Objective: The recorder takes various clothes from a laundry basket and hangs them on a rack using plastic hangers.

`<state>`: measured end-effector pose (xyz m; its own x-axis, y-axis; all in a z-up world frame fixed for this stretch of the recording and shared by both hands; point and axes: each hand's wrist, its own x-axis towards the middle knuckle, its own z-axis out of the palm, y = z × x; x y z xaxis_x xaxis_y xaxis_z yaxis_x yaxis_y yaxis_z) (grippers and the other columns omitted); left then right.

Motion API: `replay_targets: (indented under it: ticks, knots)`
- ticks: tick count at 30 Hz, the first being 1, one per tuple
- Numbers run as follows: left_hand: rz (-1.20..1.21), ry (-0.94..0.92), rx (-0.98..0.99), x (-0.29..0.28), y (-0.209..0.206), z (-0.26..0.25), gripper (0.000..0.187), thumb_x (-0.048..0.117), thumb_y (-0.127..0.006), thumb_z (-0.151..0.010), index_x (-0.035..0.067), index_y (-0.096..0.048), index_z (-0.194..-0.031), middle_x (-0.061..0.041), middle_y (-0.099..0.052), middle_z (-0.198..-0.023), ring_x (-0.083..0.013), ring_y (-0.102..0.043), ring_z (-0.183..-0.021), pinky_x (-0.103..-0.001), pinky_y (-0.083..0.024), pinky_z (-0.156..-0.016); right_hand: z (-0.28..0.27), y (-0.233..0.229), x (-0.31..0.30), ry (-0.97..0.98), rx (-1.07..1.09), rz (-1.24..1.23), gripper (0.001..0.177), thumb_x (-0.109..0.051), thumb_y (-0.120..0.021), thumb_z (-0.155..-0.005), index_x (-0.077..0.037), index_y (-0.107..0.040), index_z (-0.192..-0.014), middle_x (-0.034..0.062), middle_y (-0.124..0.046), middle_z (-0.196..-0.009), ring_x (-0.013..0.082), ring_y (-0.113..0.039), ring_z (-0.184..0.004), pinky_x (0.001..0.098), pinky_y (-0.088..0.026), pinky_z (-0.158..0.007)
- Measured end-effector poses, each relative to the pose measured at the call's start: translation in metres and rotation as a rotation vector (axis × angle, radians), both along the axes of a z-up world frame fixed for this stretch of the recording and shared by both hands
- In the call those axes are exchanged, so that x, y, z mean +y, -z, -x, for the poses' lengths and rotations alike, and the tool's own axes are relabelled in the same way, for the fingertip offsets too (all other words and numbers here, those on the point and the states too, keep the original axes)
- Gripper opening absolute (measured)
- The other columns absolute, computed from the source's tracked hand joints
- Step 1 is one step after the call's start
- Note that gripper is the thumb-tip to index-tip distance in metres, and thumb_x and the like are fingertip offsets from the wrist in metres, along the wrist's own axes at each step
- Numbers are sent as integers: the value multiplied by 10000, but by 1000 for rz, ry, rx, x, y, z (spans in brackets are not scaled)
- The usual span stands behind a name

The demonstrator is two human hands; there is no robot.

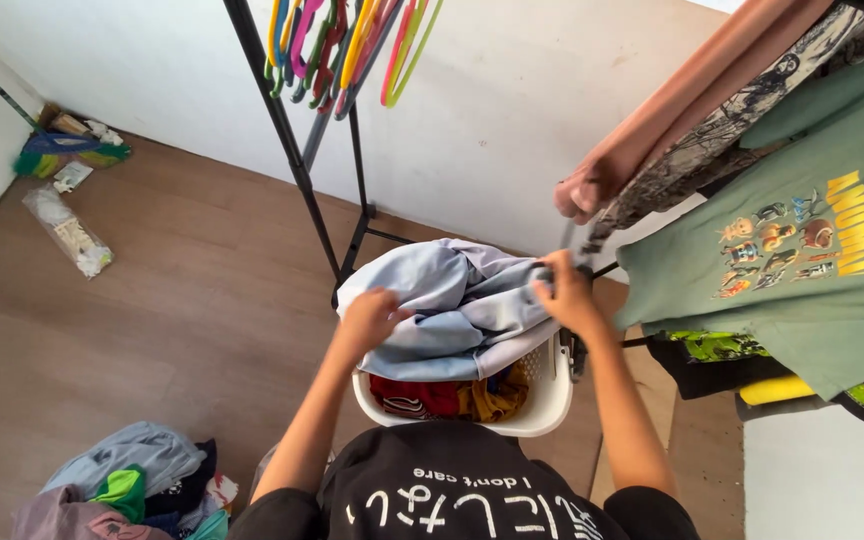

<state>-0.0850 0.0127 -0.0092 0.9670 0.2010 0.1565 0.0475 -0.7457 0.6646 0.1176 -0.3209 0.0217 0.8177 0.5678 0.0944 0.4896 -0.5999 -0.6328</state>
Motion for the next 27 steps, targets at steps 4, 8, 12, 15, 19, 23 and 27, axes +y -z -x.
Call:
replay_targets:
  ticks: [4, 8, 12, 15, 19, 23, 27]
  knots:
    - [13, 118, -159, -67, 38, -41, 384, 404, -804, -794, 49, -672, -858, -130, -656, -860, -343, -663, -736, -456, -519, -640, 25, 34, 49, -314, -238, 56, 469, -180, -736, -855, -62, -446, -1205, 187, -630, -1138, 361, -621, -1118, 498, -483, -933]
    - [-130, 140, -60, -78, 108, -60, 277, 331, -782, -802, 85, -700, -899, -119, -681, -906, -343, -670, -817, -465, -515, -696, 22, 86, 45, -332, -182, 313, 444, -198, -720, -871, -70, -427, -1179, 167, -660, -1108, 368, -645, -1058, 532, -477, -906]
    - [459, 148, -92, -47, 76, -40, 304, 270, -771, -848, 31, -683, -1015, -117, -655, -969, -247, -655, -855, -385, -554, -728, -3, 80, 8, -132, 39, 120, 505, -70, -581, -869, -52, -349, -1317, 238, -580, -1222, 346, -672, -783, 450, -574, -676]
    - [496, 276, -17, 0, -12, -5, 205, 214, -769, -832, 65, -704, -955, -64, -640, -998, -216, -595, -965, -378, -503, -826, -20, 35, -25, 26, -107, -198, 296, -31, -600, -979, -77, -384, -1176, 143, -608, -970, 255, -652, -795, 382, -542, -701]
    - [432, 493, -58, -1, -78, 6, 176, 174, -791, -824, 60, -670, -882, -82, -631, -972, -251, -561, -1075, -423, -410, -992, 1, -20, -28, -49, -188, -434, 394, 45, -644, -944, -64, -321, -1141, 120, -578, -953, 215, -606, -800, 356, -508, -723]
    - [183, 527, 70, -14, -94, -12, 197, 155, -763, -765, 83, -608, -863, -79, -617, -930, -269, -576, -1033, -452, -395, -979, 10, -28, -11, -42, -73, -495, 409, -3, -686, -961, -78, -309, -1102, 96, -575, -915, 164, -564, -749, 307, -485, -663]
    - [135, 349, 67, -57, -87, -43, 378, 189, -795, -709, 81, -559, -984, -139, -549, -1072, -334, -565, -956, -427, -457, -856, 16, -44, 13, -67, -12, -405, 413, -44, -693, -952, -76, -316, -1116, 75, -606, -878, 132, -611, -732, 274, -495, -640]
